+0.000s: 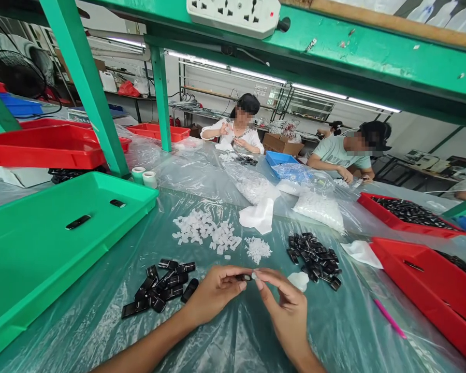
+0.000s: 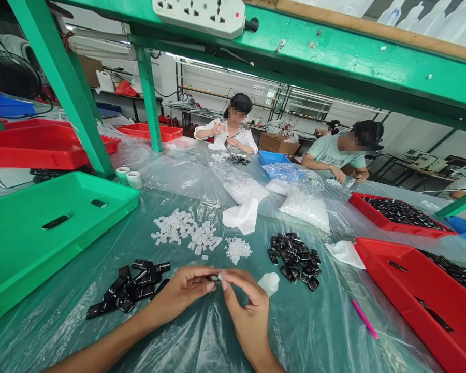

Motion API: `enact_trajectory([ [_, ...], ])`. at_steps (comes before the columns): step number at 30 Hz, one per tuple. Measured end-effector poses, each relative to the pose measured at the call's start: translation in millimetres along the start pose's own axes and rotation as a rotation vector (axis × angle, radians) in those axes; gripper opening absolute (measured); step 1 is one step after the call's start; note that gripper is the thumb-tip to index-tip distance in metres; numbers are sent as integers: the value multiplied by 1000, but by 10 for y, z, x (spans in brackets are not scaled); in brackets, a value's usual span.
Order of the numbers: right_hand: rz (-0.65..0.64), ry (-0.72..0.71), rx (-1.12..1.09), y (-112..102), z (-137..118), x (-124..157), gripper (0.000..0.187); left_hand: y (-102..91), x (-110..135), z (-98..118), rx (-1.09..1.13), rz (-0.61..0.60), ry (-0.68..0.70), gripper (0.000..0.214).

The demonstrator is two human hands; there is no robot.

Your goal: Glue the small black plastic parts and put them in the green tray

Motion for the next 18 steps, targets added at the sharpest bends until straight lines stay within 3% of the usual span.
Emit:
enact_trajectory([
  [9, -39, -5, 26, 64, 19, 17, 24, 47, -3, 170, -228, -70, 83, 31],
  [14, -23, 86, 25, 81, 147, 47, 24, 132, 1, 153, -107, -136, 45, 31],
  [18, -47, 212, -103, 151, 293, 58, 20, 121, -13, 79, -40, -136, 13, 34],
])
Point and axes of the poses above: each hand's wrist, its own x-axis away from the middle knuckle, its own y-axis out of the palm, z = x × y, the point moved 9 cm from there along -x, towards the middle knuckle, and after that the axes turned 15 degrees about y, right-handed, at the moved point
